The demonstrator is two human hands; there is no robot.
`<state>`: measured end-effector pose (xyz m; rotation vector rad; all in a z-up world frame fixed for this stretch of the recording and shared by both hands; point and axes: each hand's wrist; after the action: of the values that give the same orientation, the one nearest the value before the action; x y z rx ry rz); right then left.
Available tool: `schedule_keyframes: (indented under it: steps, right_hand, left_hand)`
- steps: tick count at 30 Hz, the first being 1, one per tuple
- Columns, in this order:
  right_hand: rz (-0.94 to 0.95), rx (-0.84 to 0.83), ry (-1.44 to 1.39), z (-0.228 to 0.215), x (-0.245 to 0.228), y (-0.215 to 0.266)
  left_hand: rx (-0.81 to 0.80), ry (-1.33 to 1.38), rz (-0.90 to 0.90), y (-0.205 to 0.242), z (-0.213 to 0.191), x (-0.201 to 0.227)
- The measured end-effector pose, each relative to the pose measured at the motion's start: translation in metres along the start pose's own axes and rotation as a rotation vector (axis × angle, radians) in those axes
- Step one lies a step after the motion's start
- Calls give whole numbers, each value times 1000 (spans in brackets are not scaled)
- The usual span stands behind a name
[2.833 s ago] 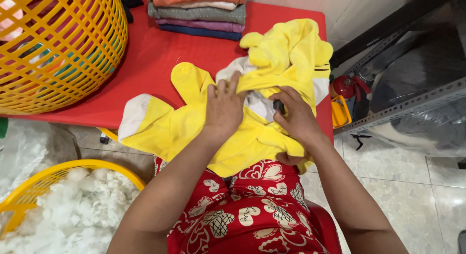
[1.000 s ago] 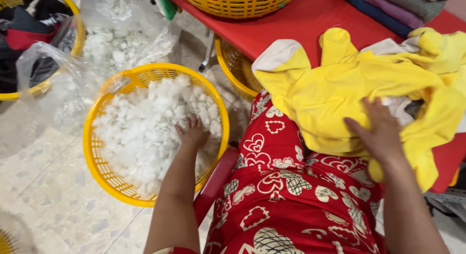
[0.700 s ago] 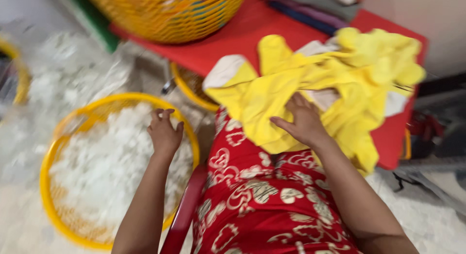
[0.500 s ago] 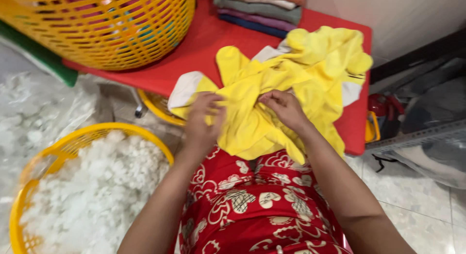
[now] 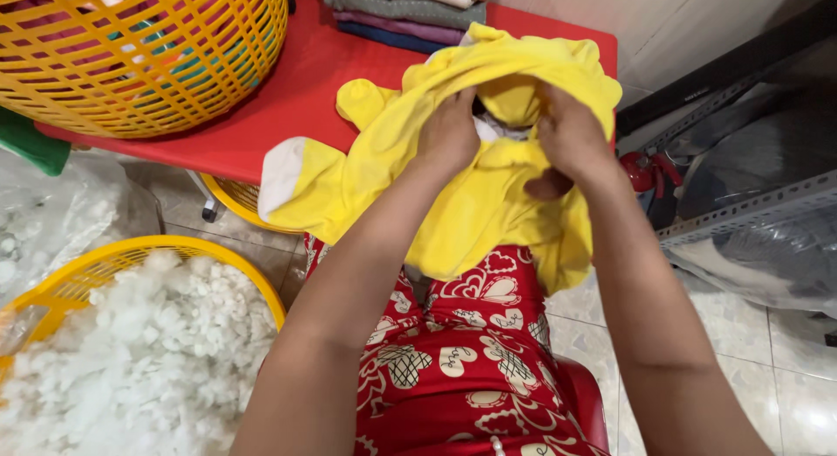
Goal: The person repeatedly takes handfuls of white cotton-like filling from a yellow basket and inserts it into a yellow garment on a red table. They push and distribute the filling inside the garment, occasionally adjusting its position and turning it over to access different areas.
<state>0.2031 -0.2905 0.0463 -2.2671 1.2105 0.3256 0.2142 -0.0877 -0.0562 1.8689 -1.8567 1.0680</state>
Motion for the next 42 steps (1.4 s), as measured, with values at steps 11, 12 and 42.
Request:
schedule_keyframes:
  steps: [11,12,42]
  right_hand:
    - [-74,-106,106,39,12,7]
    - [38,-86,120,43,20,4]
    - [360,-190,-17,89,91,-76]
  left_hand:
    - [72,-275,157,10,-21,44]
    - [66,-271,188,10,-23,45]
    - [102,-164,76,-73,16,-13]
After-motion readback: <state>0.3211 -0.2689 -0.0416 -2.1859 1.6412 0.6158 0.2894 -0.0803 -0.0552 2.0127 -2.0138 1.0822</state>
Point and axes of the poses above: each hand's wrist, its own y-axis away from the middle knuckle, its own z-axis out of the palm, x = y × z, and after that the axes turned 1 degree about -y, right-handed
